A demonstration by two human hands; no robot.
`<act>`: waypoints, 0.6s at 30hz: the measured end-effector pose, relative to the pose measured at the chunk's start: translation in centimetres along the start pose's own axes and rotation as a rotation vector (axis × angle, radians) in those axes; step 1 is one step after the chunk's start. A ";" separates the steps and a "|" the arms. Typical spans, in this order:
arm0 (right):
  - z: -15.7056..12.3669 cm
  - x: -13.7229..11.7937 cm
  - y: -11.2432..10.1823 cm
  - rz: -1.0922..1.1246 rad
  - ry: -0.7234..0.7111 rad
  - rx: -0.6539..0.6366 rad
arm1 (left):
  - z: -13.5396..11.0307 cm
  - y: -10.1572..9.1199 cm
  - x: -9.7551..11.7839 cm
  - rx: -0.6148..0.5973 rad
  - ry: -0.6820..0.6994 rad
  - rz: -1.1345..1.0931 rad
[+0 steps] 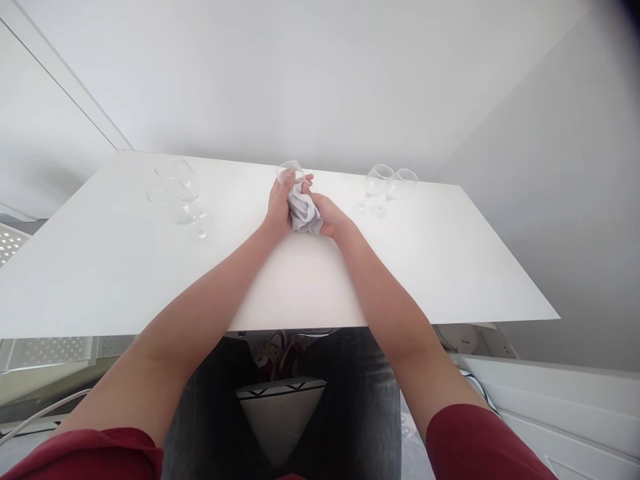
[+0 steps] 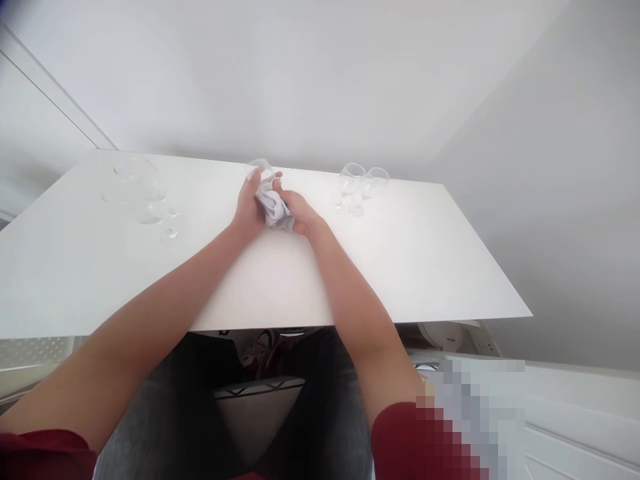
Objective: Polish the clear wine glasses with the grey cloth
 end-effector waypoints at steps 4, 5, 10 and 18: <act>-1.3 0.2 1.3 -0.046 0.045 -0.145 | -0.5 0.0 0.3 0.019 -0.130 -0.186; -1.3 0.1 1.3 -0.100 0.000 -0.115 | -0.6 0.0 0.4 0.039 -0.126 -0.166; -0.2 -0.6 0.8 -0.437 -0.403 0.183 | -0.5 -0.9 0.7 0.178 -0.043 -0.093; -0.8 0.3 1.6 0.123 -0.059 -0.084 | 0.0 0.0 -0.3 0.000 -0.223 -0.229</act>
Point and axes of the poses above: each hand's wrist, its own z-axis towards the middle knuckle, its own y-axis out of the palm, x = y × z, the point moved 5 cm from there along z, towards the middle knuckle, and after that the axes turned 11 degrees about x, right-handed, at the moved point
